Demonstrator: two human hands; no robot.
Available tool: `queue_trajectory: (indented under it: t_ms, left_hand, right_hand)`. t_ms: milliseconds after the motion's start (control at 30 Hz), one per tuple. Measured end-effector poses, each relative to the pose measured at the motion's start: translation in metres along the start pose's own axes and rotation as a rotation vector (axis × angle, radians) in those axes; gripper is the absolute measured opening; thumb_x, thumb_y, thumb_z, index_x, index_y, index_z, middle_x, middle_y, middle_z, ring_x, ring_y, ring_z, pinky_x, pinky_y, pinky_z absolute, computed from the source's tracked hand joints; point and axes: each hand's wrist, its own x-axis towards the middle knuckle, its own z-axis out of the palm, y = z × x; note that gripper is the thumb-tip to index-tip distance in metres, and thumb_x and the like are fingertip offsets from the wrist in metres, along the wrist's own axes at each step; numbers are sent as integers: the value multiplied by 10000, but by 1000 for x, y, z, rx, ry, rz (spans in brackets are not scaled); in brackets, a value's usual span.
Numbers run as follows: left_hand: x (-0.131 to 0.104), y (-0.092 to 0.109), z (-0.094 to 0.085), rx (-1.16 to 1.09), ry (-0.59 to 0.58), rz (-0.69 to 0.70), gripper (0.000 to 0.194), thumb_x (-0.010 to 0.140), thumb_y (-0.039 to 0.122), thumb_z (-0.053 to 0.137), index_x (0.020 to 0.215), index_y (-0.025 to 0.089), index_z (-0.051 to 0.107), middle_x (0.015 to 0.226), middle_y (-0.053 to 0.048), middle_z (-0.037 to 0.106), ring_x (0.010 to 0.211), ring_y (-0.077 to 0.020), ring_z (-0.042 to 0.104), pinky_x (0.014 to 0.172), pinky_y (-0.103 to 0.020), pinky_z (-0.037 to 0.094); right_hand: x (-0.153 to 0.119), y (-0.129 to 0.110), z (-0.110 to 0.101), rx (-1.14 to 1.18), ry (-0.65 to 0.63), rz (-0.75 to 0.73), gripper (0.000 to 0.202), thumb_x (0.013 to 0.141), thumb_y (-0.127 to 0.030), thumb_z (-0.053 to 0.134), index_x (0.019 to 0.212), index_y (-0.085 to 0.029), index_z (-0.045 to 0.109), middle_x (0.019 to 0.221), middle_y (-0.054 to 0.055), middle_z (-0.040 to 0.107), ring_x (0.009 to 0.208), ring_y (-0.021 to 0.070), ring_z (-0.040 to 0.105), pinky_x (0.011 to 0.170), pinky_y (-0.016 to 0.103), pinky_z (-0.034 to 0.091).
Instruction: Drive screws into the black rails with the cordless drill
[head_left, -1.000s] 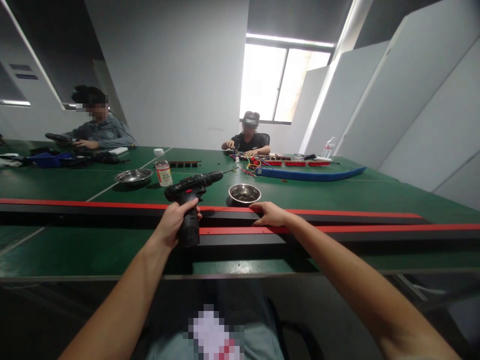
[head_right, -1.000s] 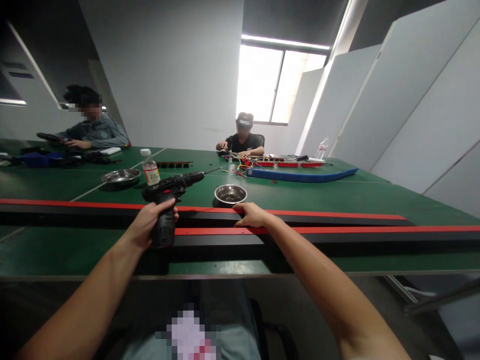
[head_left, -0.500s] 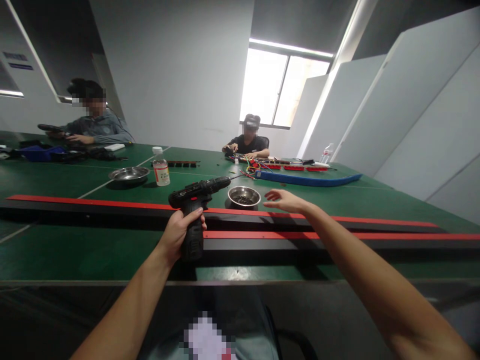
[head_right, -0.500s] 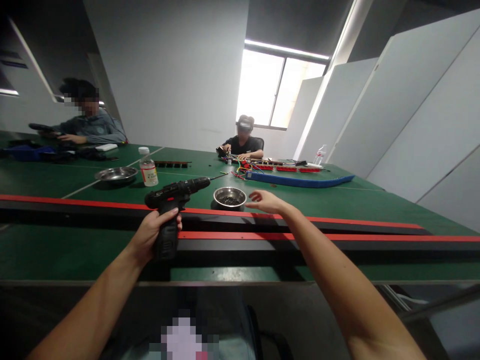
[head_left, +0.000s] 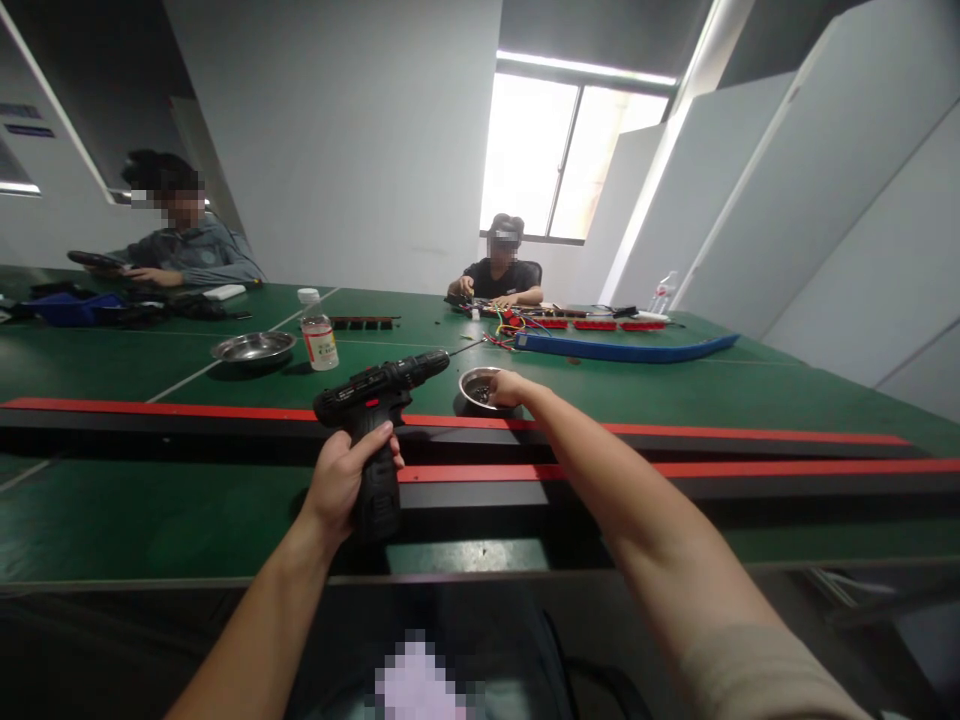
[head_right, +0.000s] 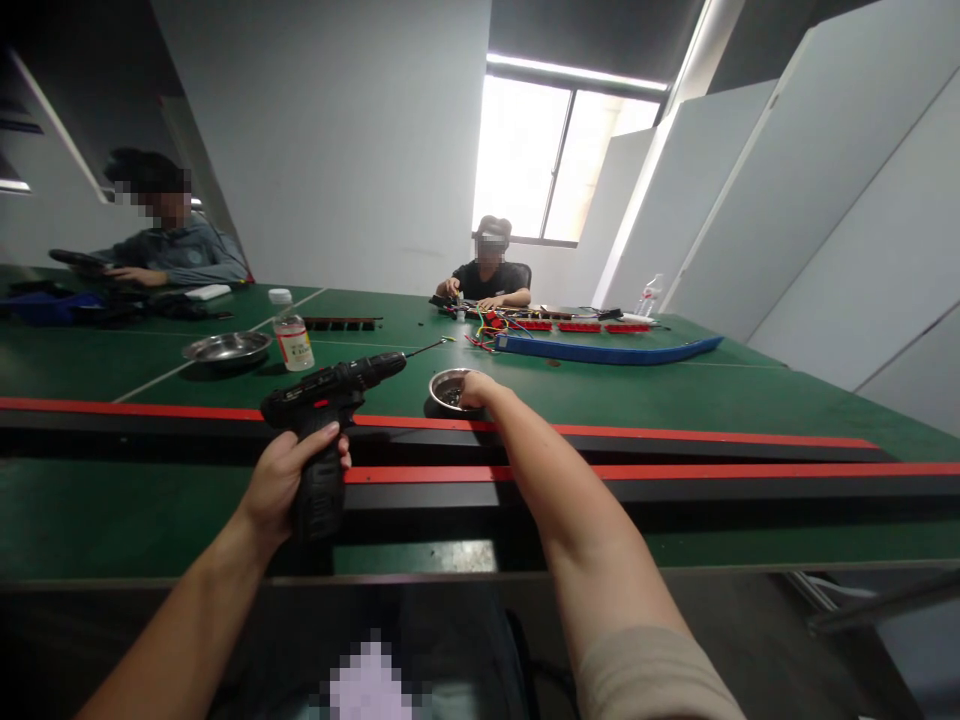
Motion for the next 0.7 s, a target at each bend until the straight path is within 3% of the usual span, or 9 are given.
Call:
queue_trajectory:
  t_ms: [133,267,433,700]
  left_hand:
    - [1,0,2,19,20,-2,296,726,380,807,773,115,684,714,-52,682,585,-153,629,539,-244,503]
    - [0,3,4,75,4,-28,325,728,413,800,751,114,675,640,-53,668,525,-154,612,499,-245,486]
    - [-1,4,2,137,-56,-58,356,764,456,771,766,114,670,619,-62,670,478,-155,600,468,-255,484]
    - [-1,5,0,132,-142,-81,338,738,422,808,787,112,683,682,-62,678,572,-156,639,522,-236,517]
  right_hand:
    - [-1,4,-4,-71,-37,100,38,718,-190,785,741,-168,764,598,20,641,600,153,580,569,224,421]
    - [-5,3,-10,-54,7,118,151,821,-288,727,786,-147,767,616,40,642,585,144,569,563,226,399]
    - [-20,-4,-15,52,15,99,162,830,-287,717,847,-132,760,648,20,643,564,118,544,548,218,382]
    - [-102,-13,-16,657,187,6,425,847,-542,680,854,-118,716,727,41,646,626,126,549,565,227,415]
